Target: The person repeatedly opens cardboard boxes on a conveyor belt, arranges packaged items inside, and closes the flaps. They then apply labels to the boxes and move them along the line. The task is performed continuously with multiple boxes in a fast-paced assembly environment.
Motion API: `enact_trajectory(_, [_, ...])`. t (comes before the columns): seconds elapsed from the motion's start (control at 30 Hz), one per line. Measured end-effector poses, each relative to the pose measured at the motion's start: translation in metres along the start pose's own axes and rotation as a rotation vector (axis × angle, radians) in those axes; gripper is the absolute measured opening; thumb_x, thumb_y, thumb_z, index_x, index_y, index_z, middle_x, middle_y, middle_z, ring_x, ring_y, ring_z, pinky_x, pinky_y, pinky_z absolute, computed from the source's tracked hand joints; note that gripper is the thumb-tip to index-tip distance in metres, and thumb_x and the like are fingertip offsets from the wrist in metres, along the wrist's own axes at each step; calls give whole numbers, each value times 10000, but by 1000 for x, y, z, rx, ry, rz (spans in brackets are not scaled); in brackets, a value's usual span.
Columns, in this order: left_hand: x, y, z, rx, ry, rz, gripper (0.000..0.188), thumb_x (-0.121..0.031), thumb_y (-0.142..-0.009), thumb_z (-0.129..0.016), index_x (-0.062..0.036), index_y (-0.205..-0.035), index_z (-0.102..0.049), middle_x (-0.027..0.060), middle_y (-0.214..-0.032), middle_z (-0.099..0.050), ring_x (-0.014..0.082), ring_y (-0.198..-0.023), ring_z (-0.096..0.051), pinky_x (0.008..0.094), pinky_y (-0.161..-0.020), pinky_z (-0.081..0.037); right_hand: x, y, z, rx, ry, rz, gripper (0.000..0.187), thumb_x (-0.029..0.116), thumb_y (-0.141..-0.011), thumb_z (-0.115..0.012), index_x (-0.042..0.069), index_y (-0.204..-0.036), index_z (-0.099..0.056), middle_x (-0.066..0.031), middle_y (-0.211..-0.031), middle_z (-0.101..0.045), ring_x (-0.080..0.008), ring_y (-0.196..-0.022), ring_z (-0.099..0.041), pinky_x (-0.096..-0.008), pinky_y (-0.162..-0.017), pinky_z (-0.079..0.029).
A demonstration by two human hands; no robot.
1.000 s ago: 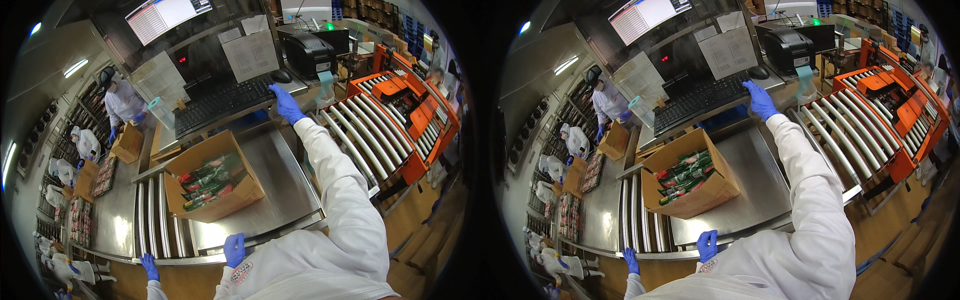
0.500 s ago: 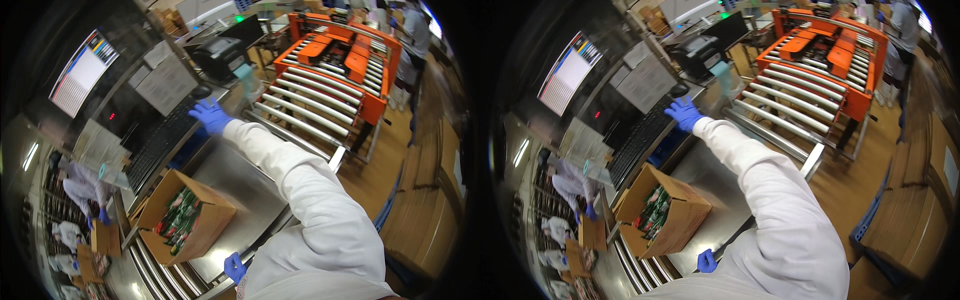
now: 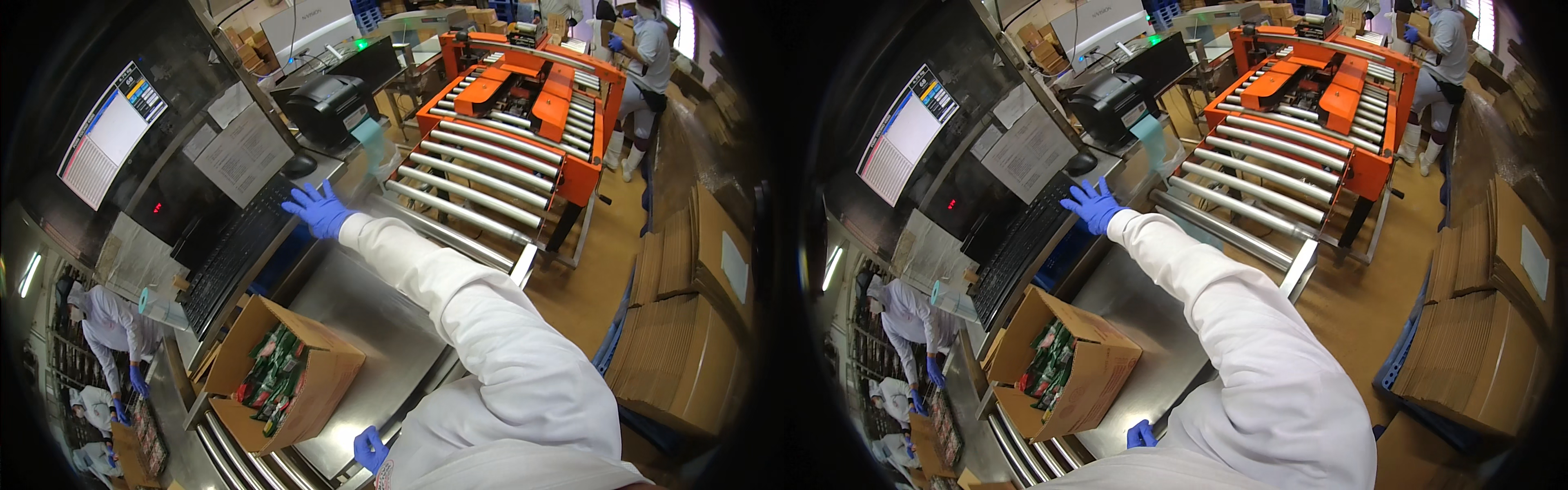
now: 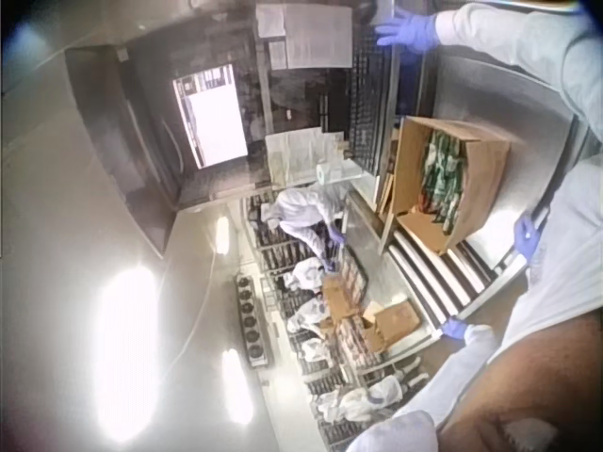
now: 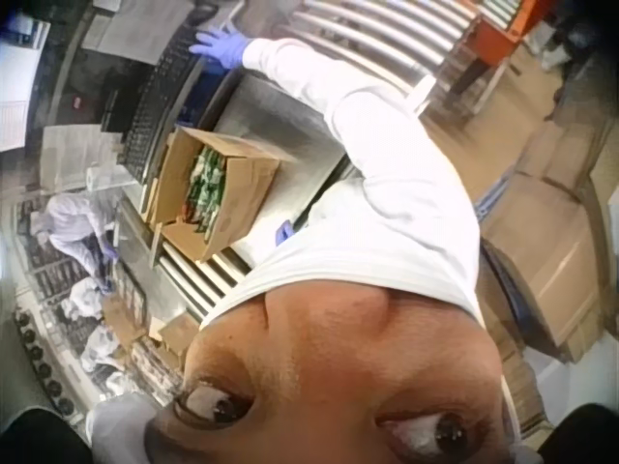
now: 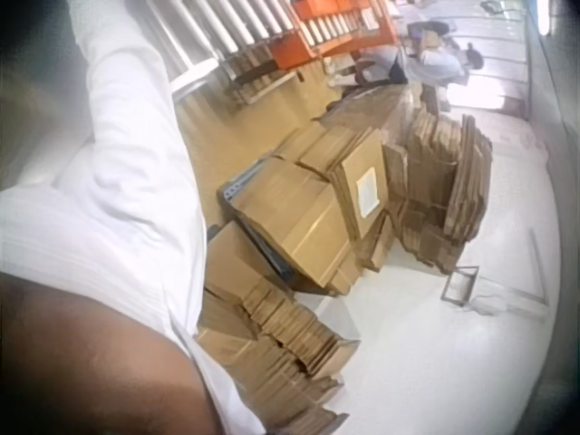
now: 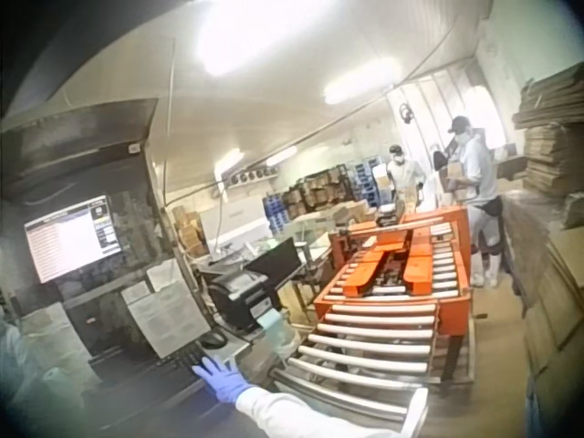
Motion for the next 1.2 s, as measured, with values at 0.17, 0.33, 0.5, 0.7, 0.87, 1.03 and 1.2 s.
enact_trajectory(0.17, [10, -1, -1, 17, 8, -25, 61, -27, -838, -586, -1, -830, -641, 92, -774, -626, 169, -712, -583, 303, -677, -456, 4, -6, 13, 53, 52, 19, 874, 161, -700, -638, 252, -1461, -219, -141, -1478, -244, -398, -1372, -196, -672, -1048, -124])
enact_trajectory(0.33, [20, -7, -3, 54, 14, -42, 55, -12, -839, -587, 8, -836, -638, 96, -772, -622, 166, -704, -580, 301, -674, -457, -5, -4, 22, 61, 40, 12, 918, 163, -660, -686, 250, -1453, -231, -134, -1452, -278, -378, -1360, -219, -672, -1052, -123])
enact_trajectory(0.5, [8, 0, 1, 6, 34, -46, 57, -15, -841, -589, 6, -853, -640, 90, -770, -620, 166, -706, -570, 302, -680, -458, 4, -9, 18, 83, 59, 15, 809, 208, -729, -636, 290, -1442, -262, -112, -1475, -279, -364, -1377, -214, -680, -1055, -69])
enact_trajectory(0.7, [-3, -1, 2, 11, 15, -70, 52, -23, -818, -608, -2, -837, -651, 93, -763, -624, 168, -702, -570, 302, -688, -459, 5, -6, 14, -104, -5, 94, 664, 207, -744, -589, 254, -1374, -384, -120, -1376, -399, -354, -1320, -300, -673, -1037, -139])
enact_trajectory(0.87, [-13, -6, -4, -15, -42, -131, 47, -38, -810, -629, -28, -841, -663, 115, -749, -626, 221, -695, -602, 336, -654, -474, -9, -15, 31, -52, 91, 51, 840, 179, -693, -659, 254, -1434, -273, -145, -1374, -389, -346, -1320, -304, -637, -1063, -117])
enact_trajectory(1.03, [-16, 1, 0, -68, -101, -161, 47, -41, -812, -636, -36, -848, -666, 121, -749, -623, 246, -684, -596, 340, -657, -473, 8, -24, 31, 66, 94, 36, 917, 196, -688, -689, 262, -1461, -201, -142, -1375, -384, -331, -1319, -302, -647, -1064, -63])
enact_trajectory(1.2, [-19, -1, -4, -108, -109, -192, 47, -53, -811, -634, -38, -842, -665, 121, -739, -620, 259, -690, -598, 353, -657, -471, -1, -23, 29, 63, 62, -5, 853, 163, -711, -660, 271, -1446, -239, -129, -1315, -437, -323, -1270, -370, -632, -1064, -93])
Point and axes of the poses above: each hand's wrist, its own y-axis away from the middle knuckle, its own z-axis out of the back of the hand, x = y × z, the point moved 1 cm from there along -y, towards the middle knuckle
